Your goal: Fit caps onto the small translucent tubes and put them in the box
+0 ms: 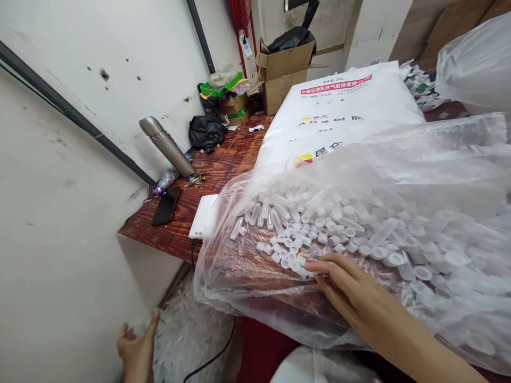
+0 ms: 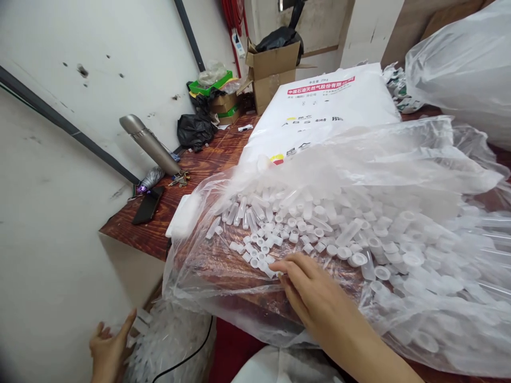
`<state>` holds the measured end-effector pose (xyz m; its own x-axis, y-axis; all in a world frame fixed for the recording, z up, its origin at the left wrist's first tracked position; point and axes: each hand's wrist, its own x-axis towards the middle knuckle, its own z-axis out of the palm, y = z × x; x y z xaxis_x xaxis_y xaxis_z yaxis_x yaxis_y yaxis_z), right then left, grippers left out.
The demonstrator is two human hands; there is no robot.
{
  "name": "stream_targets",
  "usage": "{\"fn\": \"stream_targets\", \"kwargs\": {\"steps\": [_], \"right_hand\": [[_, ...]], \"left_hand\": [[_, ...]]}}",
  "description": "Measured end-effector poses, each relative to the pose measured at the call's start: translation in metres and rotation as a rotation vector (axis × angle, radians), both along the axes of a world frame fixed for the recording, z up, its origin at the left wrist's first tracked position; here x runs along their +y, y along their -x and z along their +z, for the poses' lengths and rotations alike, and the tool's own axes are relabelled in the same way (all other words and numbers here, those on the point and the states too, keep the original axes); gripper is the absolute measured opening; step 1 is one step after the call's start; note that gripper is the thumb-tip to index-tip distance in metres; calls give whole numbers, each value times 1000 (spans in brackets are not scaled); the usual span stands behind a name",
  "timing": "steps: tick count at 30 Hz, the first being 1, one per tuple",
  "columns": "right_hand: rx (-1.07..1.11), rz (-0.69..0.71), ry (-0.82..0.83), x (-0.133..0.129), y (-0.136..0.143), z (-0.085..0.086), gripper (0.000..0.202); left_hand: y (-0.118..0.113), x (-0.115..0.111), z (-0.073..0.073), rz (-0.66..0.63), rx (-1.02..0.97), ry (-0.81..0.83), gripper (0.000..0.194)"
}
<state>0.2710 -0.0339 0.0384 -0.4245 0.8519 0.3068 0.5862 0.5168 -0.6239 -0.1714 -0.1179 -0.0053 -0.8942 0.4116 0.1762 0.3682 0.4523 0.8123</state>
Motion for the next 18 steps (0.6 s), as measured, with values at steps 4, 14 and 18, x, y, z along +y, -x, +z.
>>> {"fn": "stream_targets", "kwargs": {"steps": [4,14,18], "right_hand": [[-88,91,-98,6,10,-2,33],[-143,68,-189,8,-6,-10,35],[-157,12,-210,4,-17,-11,38]], "left_hand": [[-19,10,25,-98,111,0,68],[-149,138,104,-1165,704,438,26],[-149,165,96,-1199,656,483,28]]}}
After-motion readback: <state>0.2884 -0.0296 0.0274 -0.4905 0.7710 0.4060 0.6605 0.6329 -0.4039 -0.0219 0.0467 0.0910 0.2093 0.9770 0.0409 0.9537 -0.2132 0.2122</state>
